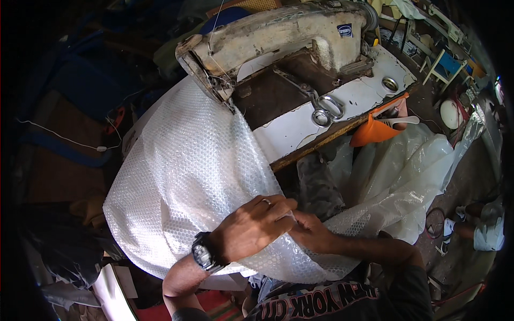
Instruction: Sewing pieces of bubble wrap together using an industrial sewing machine.
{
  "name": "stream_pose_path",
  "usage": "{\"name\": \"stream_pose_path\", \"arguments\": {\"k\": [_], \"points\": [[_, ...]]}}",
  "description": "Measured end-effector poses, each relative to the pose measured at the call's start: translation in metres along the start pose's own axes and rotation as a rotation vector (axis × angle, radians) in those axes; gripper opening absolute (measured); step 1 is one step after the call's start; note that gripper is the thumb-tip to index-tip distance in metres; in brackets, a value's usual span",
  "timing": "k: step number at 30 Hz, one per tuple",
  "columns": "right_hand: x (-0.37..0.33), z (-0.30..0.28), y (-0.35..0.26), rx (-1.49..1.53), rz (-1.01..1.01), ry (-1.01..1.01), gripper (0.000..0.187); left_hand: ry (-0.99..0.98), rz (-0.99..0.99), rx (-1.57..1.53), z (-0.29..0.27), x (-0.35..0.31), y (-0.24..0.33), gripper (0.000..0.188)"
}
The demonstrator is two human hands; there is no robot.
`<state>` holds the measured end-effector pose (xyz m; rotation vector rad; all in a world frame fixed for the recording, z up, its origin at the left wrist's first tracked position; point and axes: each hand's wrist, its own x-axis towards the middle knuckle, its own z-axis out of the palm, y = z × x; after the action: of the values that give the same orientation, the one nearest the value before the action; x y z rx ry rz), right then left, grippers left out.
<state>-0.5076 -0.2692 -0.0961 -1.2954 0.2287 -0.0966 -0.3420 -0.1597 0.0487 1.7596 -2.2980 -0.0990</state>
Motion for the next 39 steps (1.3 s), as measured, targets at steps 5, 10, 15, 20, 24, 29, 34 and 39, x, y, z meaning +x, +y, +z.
{"name": "stream_pose_path", "arguments": {"k": [5,10,15,20,24,29,34,39], "points": [[0.003,0.005,0.006,-0.177,-0.323,-0.036,0.018,0.018,-0.032,0.087,0.026,0.006,-0.004,0.038],[-0.006,-0.006,0.01,-0.019,-0.015,-0.091,0.027,0.316,-0.357,0.314,0.024,-0.02,-0.014,0.046],[-0.005,-0.009,0.005,0.083,-0.167,-0.187,0.028,0.842,-0.953,0.196,0.033,-0.099,0.017,0.026],[-0.003,-0.007,0.007,0.072,-0.166,-0.211,0.026,0.997,-1.26,-0.606,0.092,-0.134,0.061,0.069],[-0.005,-0.007,0.007,-0.189,-0.313,-0.21,0.024,1.077,-1.498,-0.928,0.098,-0.122,0.066,0.083],[-0.012,-0.011,0.044,0.096,-0.082,-0.135,0.023,0.971,-1.235,-0.31,0.086,-0.128,0.064,0.065],[-0.01,-0.01,0.003,-0.106,0.09,-0.193,0.027,1.197,-1.389,-0.637,0.088,-0.132,0.059,0.086],[-0.013,-0.015,0.0,-0.122,0.079,-0.182,0.024,0.975,-1.331,-0.026,0.079,-0.127,0.053,0.098]]}}
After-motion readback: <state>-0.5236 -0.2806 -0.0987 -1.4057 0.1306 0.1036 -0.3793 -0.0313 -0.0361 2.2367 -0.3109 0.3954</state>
